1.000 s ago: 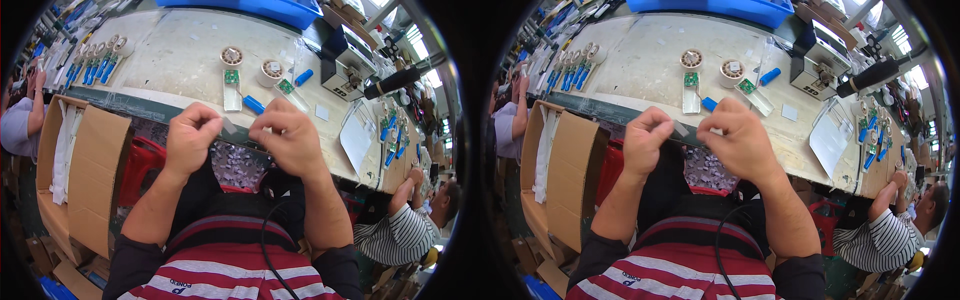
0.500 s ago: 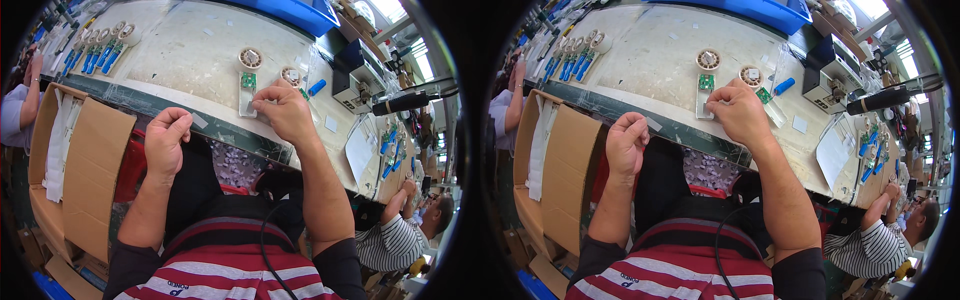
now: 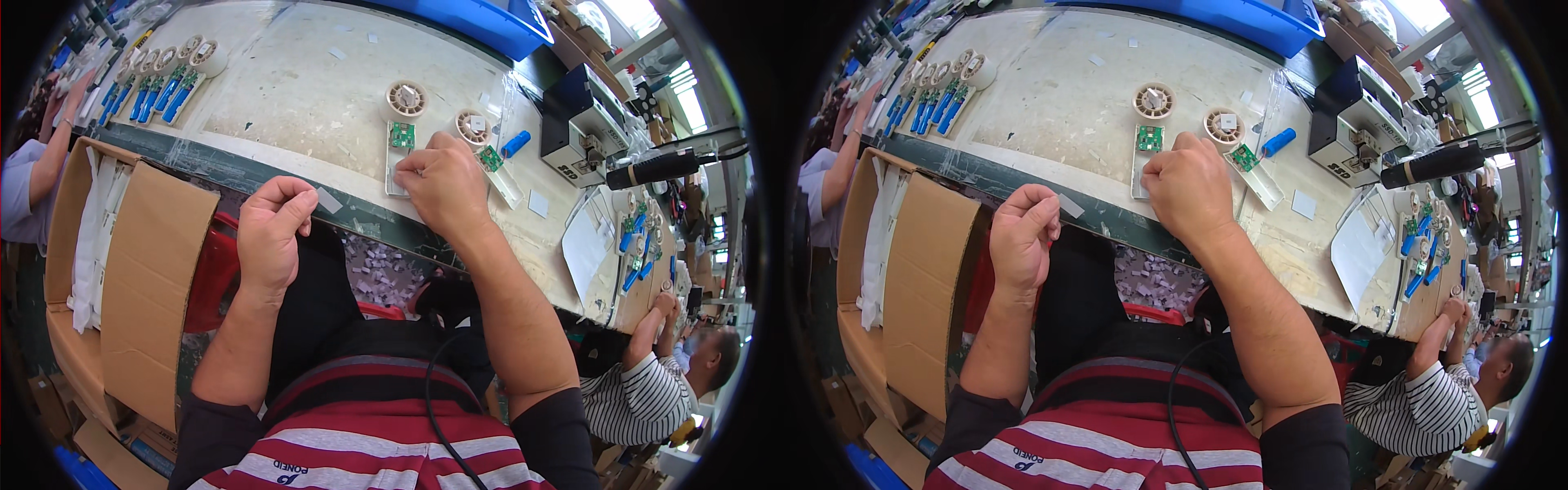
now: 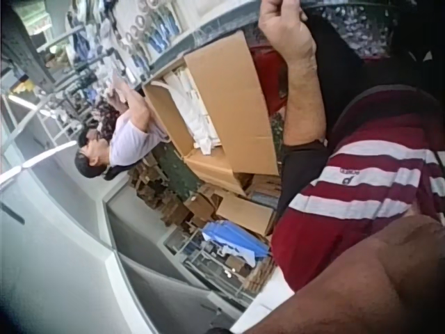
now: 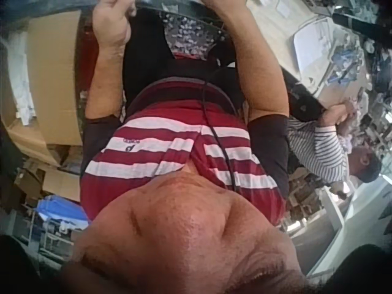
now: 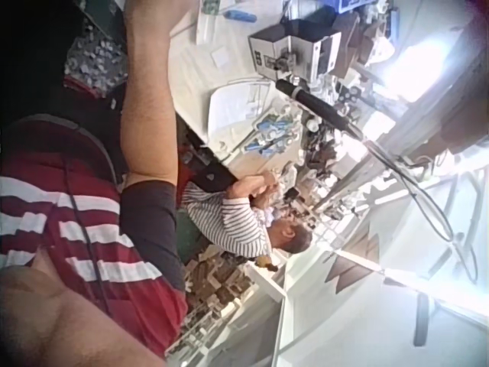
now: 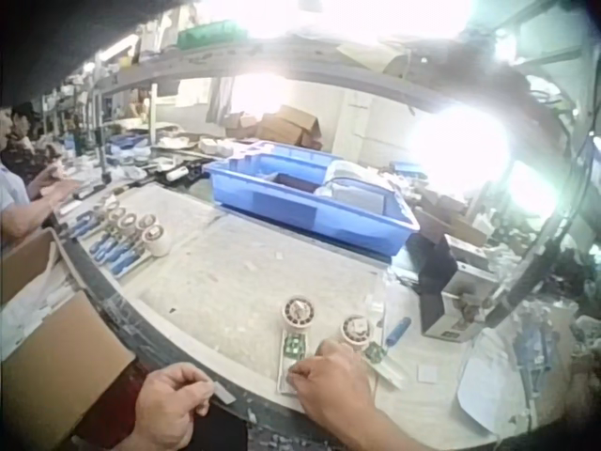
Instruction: Assembling small handheld fans by installing batteries and circuit boards into plastic housings at an industrial workbench.
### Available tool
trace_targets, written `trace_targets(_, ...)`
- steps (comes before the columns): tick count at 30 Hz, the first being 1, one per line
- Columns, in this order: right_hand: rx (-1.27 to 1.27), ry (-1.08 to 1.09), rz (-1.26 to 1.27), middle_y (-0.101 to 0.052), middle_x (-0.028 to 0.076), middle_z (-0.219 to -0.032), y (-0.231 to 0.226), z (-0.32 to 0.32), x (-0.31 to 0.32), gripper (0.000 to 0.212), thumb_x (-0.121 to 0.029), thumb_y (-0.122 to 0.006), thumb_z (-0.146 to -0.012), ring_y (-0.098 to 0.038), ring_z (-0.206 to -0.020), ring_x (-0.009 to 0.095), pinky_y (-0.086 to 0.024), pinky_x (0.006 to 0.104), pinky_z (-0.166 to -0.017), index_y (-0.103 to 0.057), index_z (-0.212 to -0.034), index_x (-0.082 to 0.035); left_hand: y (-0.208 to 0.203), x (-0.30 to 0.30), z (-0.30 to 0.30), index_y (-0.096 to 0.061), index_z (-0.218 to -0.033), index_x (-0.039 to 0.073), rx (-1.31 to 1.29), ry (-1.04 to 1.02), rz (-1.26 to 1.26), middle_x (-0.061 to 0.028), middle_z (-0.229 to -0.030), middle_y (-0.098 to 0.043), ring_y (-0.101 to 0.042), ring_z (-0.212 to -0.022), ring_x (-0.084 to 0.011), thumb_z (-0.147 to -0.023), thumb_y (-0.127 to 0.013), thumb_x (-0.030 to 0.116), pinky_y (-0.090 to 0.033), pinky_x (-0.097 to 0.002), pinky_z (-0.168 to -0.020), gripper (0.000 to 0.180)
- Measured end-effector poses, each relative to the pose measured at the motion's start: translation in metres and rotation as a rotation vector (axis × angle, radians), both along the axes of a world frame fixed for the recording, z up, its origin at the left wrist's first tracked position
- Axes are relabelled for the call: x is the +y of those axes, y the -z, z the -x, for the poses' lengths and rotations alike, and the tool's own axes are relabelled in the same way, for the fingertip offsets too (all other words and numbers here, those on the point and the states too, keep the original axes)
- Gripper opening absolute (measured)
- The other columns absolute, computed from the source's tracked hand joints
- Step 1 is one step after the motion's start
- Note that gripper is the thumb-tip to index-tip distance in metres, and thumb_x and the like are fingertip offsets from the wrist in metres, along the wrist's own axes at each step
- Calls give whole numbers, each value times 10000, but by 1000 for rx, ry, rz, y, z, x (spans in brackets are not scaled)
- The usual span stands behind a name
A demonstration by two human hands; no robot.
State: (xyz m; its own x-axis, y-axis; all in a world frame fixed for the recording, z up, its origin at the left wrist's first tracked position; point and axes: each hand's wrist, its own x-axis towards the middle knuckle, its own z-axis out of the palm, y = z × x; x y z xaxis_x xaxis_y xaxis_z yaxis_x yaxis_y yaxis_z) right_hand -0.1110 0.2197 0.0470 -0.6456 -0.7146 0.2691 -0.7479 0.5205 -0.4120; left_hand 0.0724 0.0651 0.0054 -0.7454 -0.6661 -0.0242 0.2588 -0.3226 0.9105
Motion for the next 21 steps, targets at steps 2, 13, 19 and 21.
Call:
trace_targets(2,16,25,54,-646,128,-911,3,-3,-3,105,-164,-743,-798,-628,-961,338,-518,448,-874,-829,-834,-116,-3,1,1,-695,-997,18,-2,14,18,-7,-760,-621,-555,-650,-86,-980,-692,44,-439,-221,-602,31)
trace_targets(13,137,-108,-3,-654,132,-925,-13,-11,14,119,-122,-706,-826,-633,-946,332,-510,444,-853,-819,-854,-95,-26,20,13,-706,-993,11,-43,88,44,-8,-794,-641,-568,-680,-68,-969,-706,31,-442,-210,-620,31)
trace_targets(19,-307,-298,416,-659,118,-891,-32,-41,64,71,-82,-759,-843,-666,-851,333,-529,446,-755,-748,-910,-58,-50,64,30,-716,-919,19,-170,213,607,-1,-850,-653,-584,-742,-49,-938,-715,-13,-452,-211,-664,37)
trace_targets(21,-115,-262,389,-657,116,-879,-30,-38,78,71,-43,-758,-830,-660,-839,341,-527,439,-741,-728,-892,-58,-49,73,38,-716,-927,10,-142,224,647,-3,-880,-652,-595,-765,-61,-919,-731,-33,-467,-223,-680,47)
